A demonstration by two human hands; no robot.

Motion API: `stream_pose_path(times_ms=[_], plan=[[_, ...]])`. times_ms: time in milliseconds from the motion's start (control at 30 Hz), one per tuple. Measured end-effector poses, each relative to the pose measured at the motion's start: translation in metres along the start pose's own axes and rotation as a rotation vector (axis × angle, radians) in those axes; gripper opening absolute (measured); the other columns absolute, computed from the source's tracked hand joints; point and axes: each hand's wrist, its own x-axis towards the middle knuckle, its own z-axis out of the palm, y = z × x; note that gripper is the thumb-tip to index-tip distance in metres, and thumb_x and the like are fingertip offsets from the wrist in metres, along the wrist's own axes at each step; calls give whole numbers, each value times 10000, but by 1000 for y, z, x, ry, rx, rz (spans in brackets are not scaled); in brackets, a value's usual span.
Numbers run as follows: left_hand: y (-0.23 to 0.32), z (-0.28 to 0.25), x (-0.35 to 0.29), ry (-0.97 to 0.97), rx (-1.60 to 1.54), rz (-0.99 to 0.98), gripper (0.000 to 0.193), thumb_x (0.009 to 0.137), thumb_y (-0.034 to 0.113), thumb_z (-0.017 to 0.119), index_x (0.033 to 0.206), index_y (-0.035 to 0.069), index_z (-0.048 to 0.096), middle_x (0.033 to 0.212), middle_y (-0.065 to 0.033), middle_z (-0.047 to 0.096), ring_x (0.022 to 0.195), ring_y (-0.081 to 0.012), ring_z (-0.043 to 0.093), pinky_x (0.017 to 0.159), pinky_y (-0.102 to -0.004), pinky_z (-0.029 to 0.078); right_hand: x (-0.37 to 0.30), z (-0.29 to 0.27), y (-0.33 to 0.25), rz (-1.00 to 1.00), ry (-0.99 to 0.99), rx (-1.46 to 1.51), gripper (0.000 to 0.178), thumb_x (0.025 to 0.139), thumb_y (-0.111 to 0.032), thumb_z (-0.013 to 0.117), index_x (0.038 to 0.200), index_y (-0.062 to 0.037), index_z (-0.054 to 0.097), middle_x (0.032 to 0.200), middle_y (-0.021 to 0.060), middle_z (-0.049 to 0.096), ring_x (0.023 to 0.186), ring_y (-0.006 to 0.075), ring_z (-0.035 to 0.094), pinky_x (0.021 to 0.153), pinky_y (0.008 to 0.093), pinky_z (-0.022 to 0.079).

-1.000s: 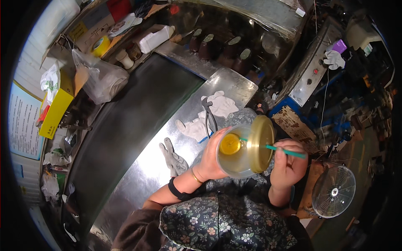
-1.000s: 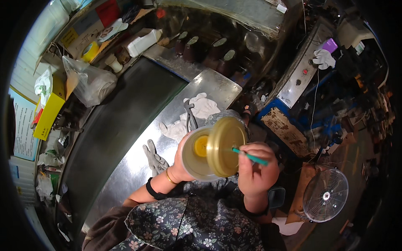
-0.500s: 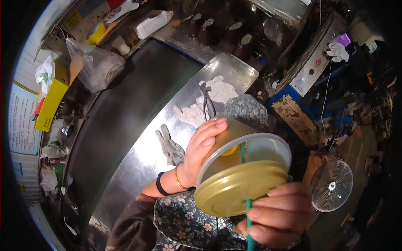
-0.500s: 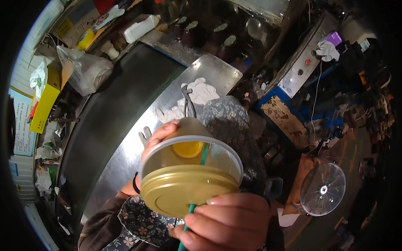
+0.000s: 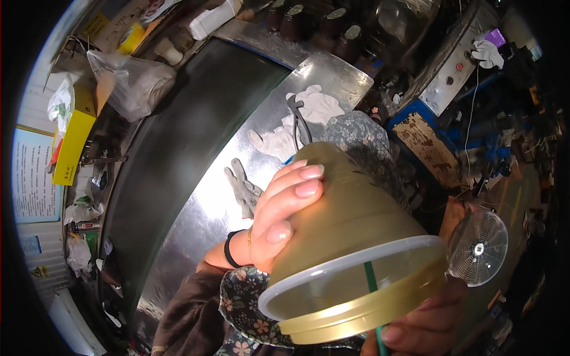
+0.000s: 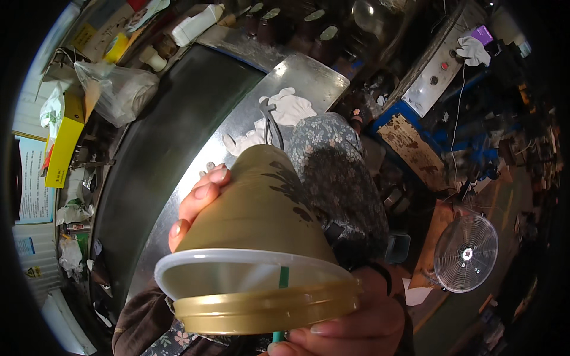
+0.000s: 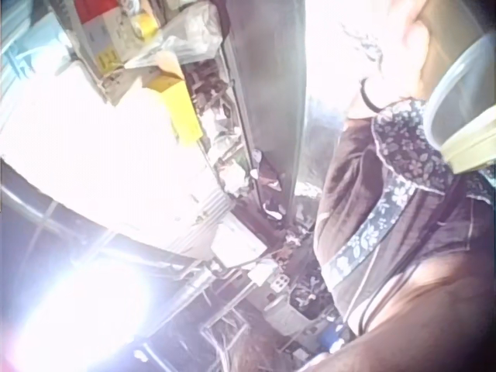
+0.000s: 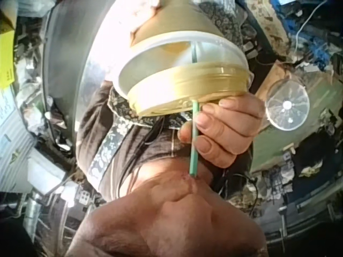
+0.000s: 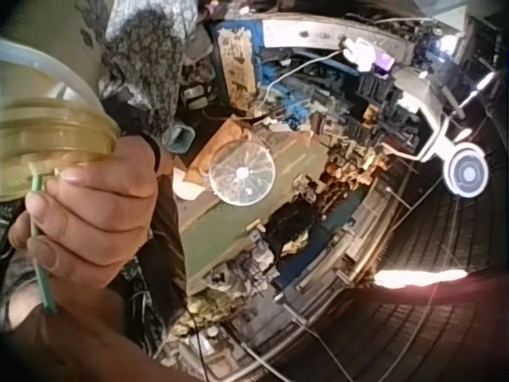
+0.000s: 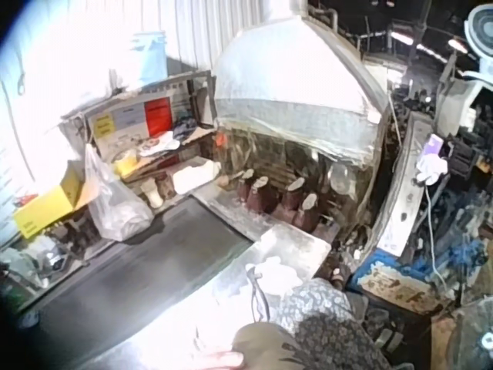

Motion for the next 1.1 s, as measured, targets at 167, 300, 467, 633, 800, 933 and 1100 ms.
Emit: stream_pose_path(times_ms=[167, 300, 467, 633, 800, 933, 1100], plan=[[-6, -9, -9, -79, -32, 25, 422, 999, 176, 495, 1375, 67, 337, 1269, -328, 539, 1115, -512, 574, 953, -670, 428, -1, 3, -6, 64, 44, -108, 246, 906, -286, 704, 1071, -175, 559, 908, -84, 623, 808, 64, 583, 745, 247, 494], [-5, -13, -4, -172, -5, 0, 466, 975, 155, 533, 1386, 76, 327, 1271, -336, 532, 1126, -514, 568, 956, -676, 423, 0, -2, -10, 58, -40, -101, 248, 902, -287, 707, 1072, -177, 563, 908, -86, 625, 815, 65, 585, 746, 247, 495], [-8, -10, -3, -158, -6, 11, 503, 970, 157, 545, 1407, 78, 309, 1274, -343, 526, 1123, -516, 570, 955, -677, 425, 9, 16, -12, 129, 92, -173, 241, 897, -284, 713, 1060, -184, 565, 903, -89, 627, 815, 65, 584, 750, 251, 491], [-9, -7, -2, -117, -9, 24, 544, 964, 151, 558, 1433, 75, 293, 1292, -353, 512, 1133, -517, 564, 958, -670, 425, 10, 17, -11, 132, 103, -172, 235, 892, -283, 720, 1044, -189, 567, 895, -96, 626, 812, 67, 583, 751, 254, 486], [-10, -8, 2, -148, -3, 31, 579, 960, 137, 562, 1460, 80, 275, 1306, -352, 503, 1143, -515, 559, 962, -667, 421, 12, 19, -12, 159, 119, -191, 234, 894, -276, 717, 1031, -184, 551, 877, -98, 617, 796, 71, 574, 746, 255, 482], [-11, -12, -4, -166, -24, -11, 581, 955, 126, 567, 1459, 83, 281, 1316, -349, 500, 1152, -514, 555, 966, -662, 418, 11, 22, -11, 170, 134, -191, 230, 899, -272, 712, 1028, -182, 544, 869, -95, 612, 787, 75, 570, 743, 257, 481], [-9, -10, -6, -164, -15, -31, 563, 958, 138, 563, 1449, 82, 294, 1319, -349, 502, 1157, -516, 553, 971, -661, 413, 10, 22, -6, 132, 133, -187, 221, 904, -267, 704, 1021, -175, 541, 864, -76, 614, 777, 85, 567, 737, 264, 482]])
